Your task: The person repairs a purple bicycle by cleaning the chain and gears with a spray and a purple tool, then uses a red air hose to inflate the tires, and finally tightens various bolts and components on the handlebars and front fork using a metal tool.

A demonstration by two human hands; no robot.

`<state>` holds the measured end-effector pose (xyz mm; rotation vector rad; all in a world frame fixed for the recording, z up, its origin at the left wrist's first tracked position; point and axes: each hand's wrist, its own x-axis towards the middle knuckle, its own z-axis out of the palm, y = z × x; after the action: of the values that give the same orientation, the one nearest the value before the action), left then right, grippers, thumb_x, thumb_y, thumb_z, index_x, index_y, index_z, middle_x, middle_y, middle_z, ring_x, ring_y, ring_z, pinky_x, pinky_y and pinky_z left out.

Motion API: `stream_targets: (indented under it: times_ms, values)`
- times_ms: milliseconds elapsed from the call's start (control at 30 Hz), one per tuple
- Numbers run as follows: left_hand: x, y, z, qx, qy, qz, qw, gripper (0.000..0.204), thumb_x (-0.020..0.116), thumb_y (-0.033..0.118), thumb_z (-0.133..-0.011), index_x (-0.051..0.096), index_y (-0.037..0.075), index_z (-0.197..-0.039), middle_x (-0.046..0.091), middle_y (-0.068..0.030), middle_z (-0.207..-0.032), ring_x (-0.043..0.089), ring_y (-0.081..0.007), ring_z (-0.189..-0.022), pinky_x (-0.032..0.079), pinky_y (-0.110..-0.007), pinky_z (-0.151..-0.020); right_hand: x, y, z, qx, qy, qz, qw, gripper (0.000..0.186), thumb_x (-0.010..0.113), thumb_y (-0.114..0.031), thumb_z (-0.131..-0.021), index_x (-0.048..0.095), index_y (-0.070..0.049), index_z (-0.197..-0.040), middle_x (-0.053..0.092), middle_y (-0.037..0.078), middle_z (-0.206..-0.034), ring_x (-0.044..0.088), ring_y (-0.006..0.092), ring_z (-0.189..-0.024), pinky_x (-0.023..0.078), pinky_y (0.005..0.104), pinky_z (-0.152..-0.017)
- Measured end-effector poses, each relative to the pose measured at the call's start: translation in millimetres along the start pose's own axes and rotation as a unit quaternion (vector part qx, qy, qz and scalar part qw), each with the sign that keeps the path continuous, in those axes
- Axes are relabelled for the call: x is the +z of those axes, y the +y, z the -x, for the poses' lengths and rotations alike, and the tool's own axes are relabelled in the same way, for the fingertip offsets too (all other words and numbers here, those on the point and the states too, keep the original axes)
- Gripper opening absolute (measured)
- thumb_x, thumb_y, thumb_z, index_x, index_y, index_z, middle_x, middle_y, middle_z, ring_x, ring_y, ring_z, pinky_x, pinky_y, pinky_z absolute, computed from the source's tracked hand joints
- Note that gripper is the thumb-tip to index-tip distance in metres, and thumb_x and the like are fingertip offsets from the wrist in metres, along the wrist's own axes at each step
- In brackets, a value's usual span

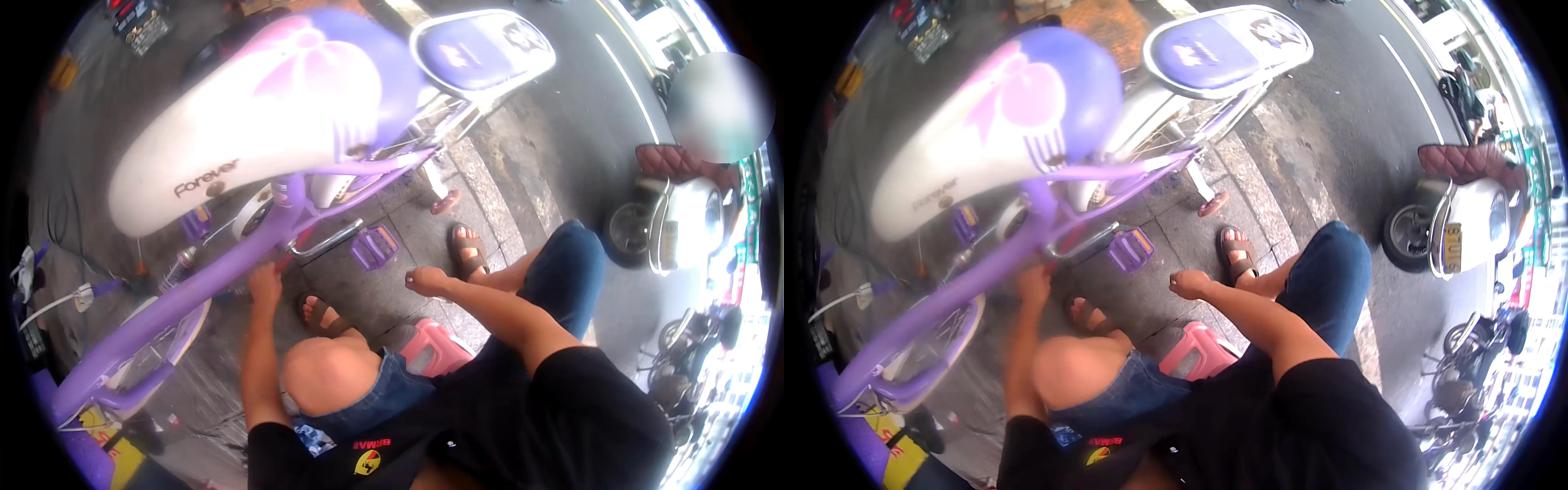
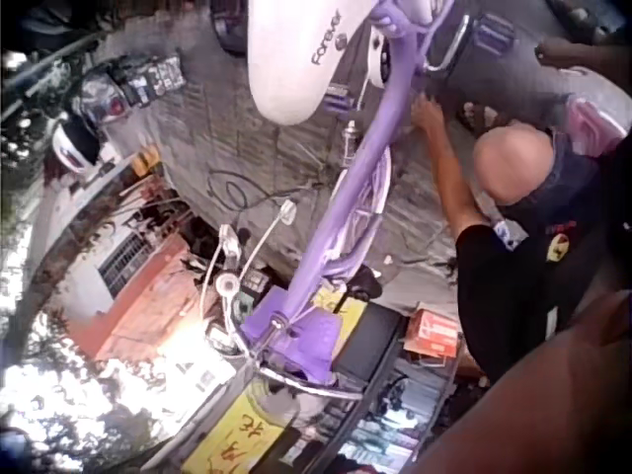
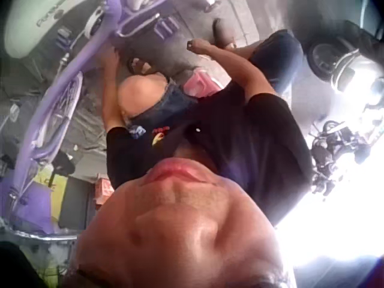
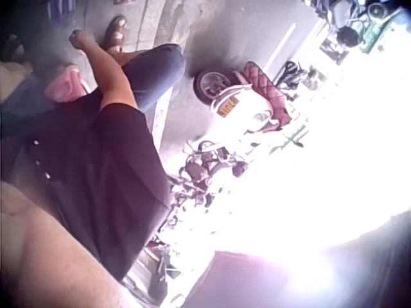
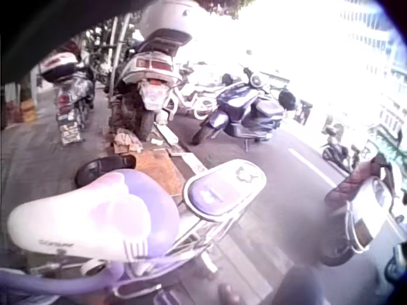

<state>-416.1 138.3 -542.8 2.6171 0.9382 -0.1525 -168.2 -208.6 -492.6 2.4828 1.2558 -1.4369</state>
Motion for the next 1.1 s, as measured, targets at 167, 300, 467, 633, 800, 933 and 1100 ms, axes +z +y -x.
stream_targets:
  times_ms: [167, 300, 467, 633, 800, 933, 1100]
  values:
    - [-27.1, -11.3, 78.4, 0.134, -0.105, -0.044, 0.984, 0.016, 0.062, 0.016, -0.079, 0.065, 0.012, -0.094, 0.062, -0.0131, -0.087, 0.058, -0.0329, -0.087, 0.044, -0.046, -0.077, 1.9, -18.2, -2.7, 0.005, 0.033, -0.016, 0.999, 0.036, 0.051, -0.036, -0.085, 0.066, -0.01, -0.106, 0.065, 0.018, -0.102, 0.062, 0.0355, -0.097, 0.049, 0.0464, -0.083]
    - [-57.9, 39.8, 88.0, 0.178, -0.072, 0.034, 0.981, 0.017, 0.063, 0.016, -0.078, 0.067, 0.012, -0.094, 0.063, -0.0139, -0.088, 0.059, -0.0344, -0.085, 0.045, -0.044, -0.077, -48.0, 10.6, -4.6, -0.056, -0.043, 0.115, 0.991, 0.037, 0.052, -0.036, -0.084, 0.067, -0.01, -0.107, 0.066, 0.015, -0.104, 0.063, 0.0333, -0.096, 0.049, 0.0464, -0.084]
    - [-121.6, 124.9, 53.7, 0.109, -0.174, 0.225, 0.952, 0.023, 0.061, 0.011, -0.082, 0.065, 0.009, -0.104, 0.063, -0.0096, -0.084, 0.057, -0.0182, -0.075, 0.044, -0.032, -0.07, -211.4, 55.8, 31.4, -0.171, 0.066, 0.302, 0.936, 0.03, 0.054, -0.028, -0.085, 0.069, -0.003, -0.093, 0.068, 0.017, -0.087, 0.064, 0.0301, -0.079, 0.05, 0.0404, -0.073]
    - [-221.5, 214.5, 54.7, 0.184, -0.361, 0.15, 0.902, 0.021, 0.059, 0.013, -0.086, 0.063, 0.004, -0.105, 0.064, -0.0055, -0.089, 0.056, -0.0129, -0.083, 0.045, -0.03, -0.075, -290.7, 64.0, 72.1, -0.128, 0.112, -0.021, 0.985, 0.027, 0.052, -0.024, -0.085, 0.066, -0.003, -0.094, 0.066, 0.008, -0.079, 0.061, 0.0204, -0.062, 0.048, 0.0347, -0.054]
    - [-213.6, 301.4, 56.4, 0.226, -0.423, 0.097, 0.872, 0.024, 0.058, 0.017, -0.088, 0.06, 0.004, -0.108, 0.062, -0.0053, -0.09, 0.056, -0.0133, -0.086, 0.046, -0.031, -0.079, -292.1, 35.7, 79.6, -0.158, 0.199, -0.461, 0.85, 0.027, 0.055, -0.022, -0.089, 0.062, -0.002, -0.106, 0.066, 0.01, -0.085, 0.062, 0.0166, -0.067, 0.052, 0.0292, -0.057]
    - [-138.0, 322.1, 41.2, 0.176, -0.354, 0.082, 0.915, 0.023, 0.058, 0.017, -0.087, 0.057, 0.005, -0.106, 0.063, -0.0057, -0.086, 0.059, -0.0162, -0.077, 0.049, -0.034, -0.072, -287.1, 9.1, 29.6, -0.223, 0.177, -0.787, 0.547, 0.022, 0.046, -0.014, -0.096, 0.054, -0.001, -0.112, 0.064, 0.011, -0.09, 0.064, 0.0198, -0.074, 0.057, 0.0315, -0.069]
    - [-6.1, 329.9, 50.5, 0.105, -0.204, 0.105, 0.968, 0.029, 0.057, 0.025, -0.085, 0.056, 0.005, -0.106, 0.063, -0.0219, -0.096, 0.061, -0.0385, -0.093, 0.047, -0.045, -0.078, -298.5, -2.1, -9.6, -0.208, 0.13, -0.94, 0.236, 0.024, 0.044, -0.022, -0.098, 0.057, -0.001, -0.101, 0.063, 0.01, -0.087, 0.063, 0.0219, -0.072, 0.057, 0.0344, -0.065]
